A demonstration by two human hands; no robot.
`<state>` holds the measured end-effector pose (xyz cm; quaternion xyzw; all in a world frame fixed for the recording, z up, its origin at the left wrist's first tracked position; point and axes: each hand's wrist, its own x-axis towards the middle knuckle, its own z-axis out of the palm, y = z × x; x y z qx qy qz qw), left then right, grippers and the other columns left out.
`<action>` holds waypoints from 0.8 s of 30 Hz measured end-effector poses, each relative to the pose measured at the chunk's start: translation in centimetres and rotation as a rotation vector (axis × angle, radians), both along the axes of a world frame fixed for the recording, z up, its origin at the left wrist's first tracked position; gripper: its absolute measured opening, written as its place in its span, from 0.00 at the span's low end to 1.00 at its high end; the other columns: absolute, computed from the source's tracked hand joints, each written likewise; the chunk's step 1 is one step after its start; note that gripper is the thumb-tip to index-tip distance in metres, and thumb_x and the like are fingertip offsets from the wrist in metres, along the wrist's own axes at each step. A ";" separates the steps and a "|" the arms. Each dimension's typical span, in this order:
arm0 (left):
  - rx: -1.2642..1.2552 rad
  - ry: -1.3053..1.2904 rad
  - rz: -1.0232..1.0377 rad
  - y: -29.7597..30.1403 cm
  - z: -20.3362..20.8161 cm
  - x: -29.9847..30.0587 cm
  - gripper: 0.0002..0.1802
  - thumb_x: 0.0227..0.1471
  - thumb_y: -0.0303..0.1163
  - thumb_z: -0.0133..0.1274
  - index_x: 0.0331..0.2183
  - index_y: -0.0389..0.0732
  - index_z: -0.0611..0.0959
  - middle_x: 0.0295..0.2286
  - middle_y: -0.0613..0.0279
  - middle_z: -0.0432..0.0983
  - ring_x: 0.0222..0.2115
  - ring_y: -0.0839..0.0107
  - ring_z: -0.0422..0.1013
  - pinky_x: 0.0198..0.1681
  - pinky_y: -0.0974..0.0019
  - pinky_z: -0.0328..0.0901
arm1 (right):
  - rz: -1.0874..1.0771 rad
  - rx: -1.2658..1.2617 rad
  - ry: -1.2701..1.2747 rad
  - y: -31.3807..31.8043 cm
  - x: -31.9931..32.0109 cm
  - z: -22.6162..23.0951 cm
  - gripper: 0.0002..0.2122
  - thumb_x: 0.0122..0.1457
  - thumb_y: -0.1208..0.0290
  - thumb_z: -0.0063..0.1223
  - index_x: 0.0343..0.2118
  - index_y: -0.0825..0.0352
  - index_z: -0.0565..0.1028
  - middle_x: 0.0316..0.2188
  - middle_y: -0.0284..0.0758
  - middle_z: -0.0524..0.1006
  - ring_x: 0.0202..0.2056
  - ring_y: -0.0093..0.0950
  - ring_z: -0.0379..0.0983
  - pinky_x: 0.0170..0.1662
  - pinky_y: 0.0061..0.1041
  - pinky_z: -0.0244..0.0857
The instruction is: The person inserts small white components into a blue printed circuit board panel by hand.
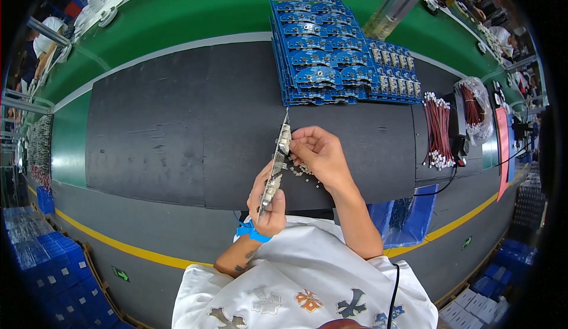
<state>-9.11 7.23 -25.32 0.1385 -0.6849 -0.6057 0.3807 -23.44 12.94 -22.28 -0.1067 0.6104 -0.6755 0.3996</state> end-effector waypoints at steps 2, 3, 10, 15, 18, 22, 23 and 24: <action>-0.055 0.056 -0.013 -0.1 0.1 -0.1 0.18 0.51 0.24 0.44 0.45 0.27 0.67 0.45 0.37 0.64 0.47 0.51 0.64 0.49 0.59 0.58 | 0.017 0.000 -0.005 -0.1 -0.1 0.0 0.07 0.52 0.81 0.51 0.34 0.73 0.69 0.26 0.34 0.74 0.25 0.17 0.70 0.27 0.14 0.65; -0.062 -0.033 0.038 0.3 -0.3 0.2 0.17 0.50 0.22 0.45 0.44 0.28 0.67 0.44 0.37 0.65 0.46 0.51 0.65 0.48 0.59 0.59 | 0.031 0.012 -0.001 -0.1 -0.2 0.0 0.07 0.52 0.81 0.51 0.34 0.73 0.69 0.26 0.34 0.74 0.25 0.17 0.70 0.27 0.14 0.64; -0.214 -0.166 0.119 0.3 0.0 -0.1 0.16 0.47 0.19 0.49 0.41 0.31 0.68 0.41 0.38 0.68 0.42 0.52 0.69 0.45 0.61 0.63 | 0.030 0.000 0.024 -0.1 -0.3 0.2 0.07 0.52 0.82 0.50 0.35 0.73 0.69 0.27 0.34 0.74 0.26 0.17 0.70 0.27 0.14 0.65; -0.181 -0.155 0.121 0.5 -0.5 0.0 0.16 0.47 0.19 0.49 0.41 0.31 0.68 0.41 0.38 0.68 0.42 0.52 0.68 0.45 0.61 0.63 | -0.006 -0.008 -0.039 -0.3 -0.4 0.6 0.08 0.52 0.82 0.50 0.36 0.73 0.69 0.28 0.35 0.75 0.28 0.18 0.71 0.29 0.14 0.66; -0.155 -0.135 0.128 0.5 -0.4 0.0 0.16 0.47 0.18 0.48 0.41 0.31 0.68 0.41 0.38 0.68 0.42 0.52 0.68 0.45 0.61 0.63 | -0.008 -0.021 -0.062 -0.2 -0.6 0.3 0.08 0.52 0.83 0.48 0.36 0.73 0.69 0.28 0.36 0.75 0.28 0.19 0.72 0.29 0.14 0.66; -0.181 -0.113 0.097 0.3 0.6 -0.4 0.16 0.47 0.18 0.48 0.41 0.31 0.68 0.42 0.39 0.68 0.43 0.51 0.68 0.46 0.60 0.62 | -0.005 -0.018 -0.044 -0.1 -0.6 0.1 0.07 0.53 0.83 0.46 0.36 0.73 0.69 0.28 0.35 0.75 0.27 0.19 0.71 0.29 0.15 0.66; -0.181 -0.114 0.097 0.3 0.6 -0.5 0.16 0.47 0.18 0.48 0.41 0.31 0.68 0.42 0.39 0.68 0.43 0.51 0.68 0.46 0.60 0.62 | -0.005 -0.019 -0.044 -0.1 -0.6 0.0 0.07 0.53 0.83 0.46 0.36 0.73 0.69 0.28 0.35 0.75 0.27 0.19 0.71 0.29 0.15 0.66; -0.165 -0.090 0.093 0.4 0.6 -0.5 0.16 0.47 0.17 0.47 0.41 0.31 0.69 0.42 0.39 0.67 0.44 0.51 0.67 0.46 0.60 0.62 | -0.004 -0.016 -0.040 -0.1 -0.6 -0.1 0.07 0.53 0.83 0.46 0.35 0.73 0.69 0.27 0.35 0.75 0.27 0.19 0.71 0.29 0.15 0.66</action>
